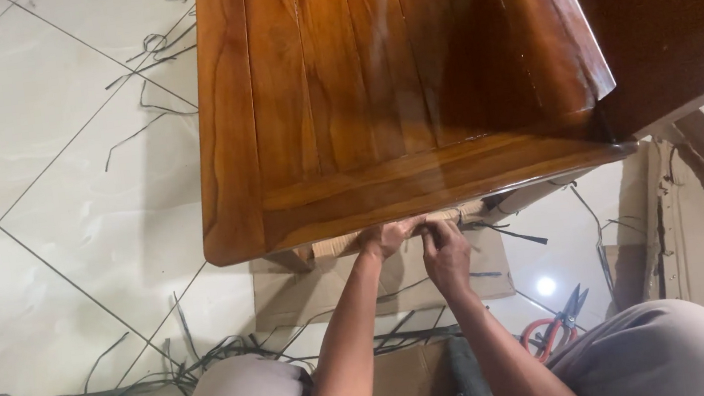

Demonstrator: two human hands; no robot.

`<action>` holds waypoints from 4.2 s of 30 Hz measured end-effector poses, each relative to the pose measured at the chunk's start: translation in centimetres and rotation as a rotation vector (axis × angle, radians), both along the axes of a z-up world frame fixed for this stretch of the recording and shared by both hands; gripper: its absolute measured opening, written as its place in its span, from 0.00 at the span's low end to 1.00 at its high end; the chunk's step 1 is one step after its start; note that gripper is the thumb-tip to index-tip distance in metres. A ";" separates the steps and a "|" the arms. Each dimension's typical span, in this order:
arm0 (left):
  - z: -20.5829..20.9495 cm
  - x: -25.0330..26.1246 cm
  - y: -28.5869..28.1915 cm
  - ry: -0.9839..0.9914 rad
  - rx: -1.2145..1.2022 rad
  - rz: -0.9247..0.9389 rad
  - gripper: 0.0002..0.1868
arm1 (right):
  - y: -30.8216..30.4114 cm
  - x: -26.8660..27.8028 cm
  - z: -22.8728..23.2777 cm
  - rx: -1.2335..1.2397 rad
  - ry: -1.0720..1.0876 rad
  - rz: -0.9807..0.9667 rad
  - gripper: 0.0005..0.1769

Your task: Wrapping the legs of a wooden chair with cardboard and securing them with plastic ties

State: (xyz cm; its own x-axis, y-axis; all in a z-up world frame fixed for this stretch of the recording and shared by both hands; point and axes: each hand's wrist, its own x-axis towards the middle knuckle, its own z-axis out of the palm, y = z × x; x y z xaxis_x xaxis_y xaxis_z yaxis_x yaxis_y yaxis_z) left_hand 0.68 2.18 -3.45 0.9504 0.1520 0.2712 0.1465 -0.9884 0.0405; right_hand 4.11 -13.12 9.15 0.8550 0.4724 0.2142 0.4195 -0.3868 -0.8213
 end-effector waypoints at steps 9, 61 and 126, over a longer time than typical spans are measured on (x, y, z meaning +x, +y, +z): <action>22.0 -4.2 -1.4 0.504 -0.661 0.331 0.34 | 0.1 0.5 -0.4 -0.071 -0.007 -0.026 0.04; 18.7 -2.4 -2.7 0.263 -0.635 0.427 0.38 | -0.8 1.5 0.4 0.274 0.704 0.101 0.03; 10.7 -6.0 -6.2 -0.411 -0.829 0.266 0.13 | -9.0 -9.7 -12.6 -0.416 0.604 0.085 0.12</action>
State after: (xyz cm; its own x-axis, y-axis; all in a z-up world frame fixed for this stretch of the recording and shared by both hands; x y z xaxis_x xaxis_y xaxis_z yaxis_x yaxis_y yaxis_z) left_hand -5.35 -4.06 7.25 0.7119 0.6420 0.2847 0.1805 -0.5590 0.8092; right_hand -5.56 -22.16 -3.43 0.7239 0.4821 -0.4935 -0.0170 -0.7027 -0.7113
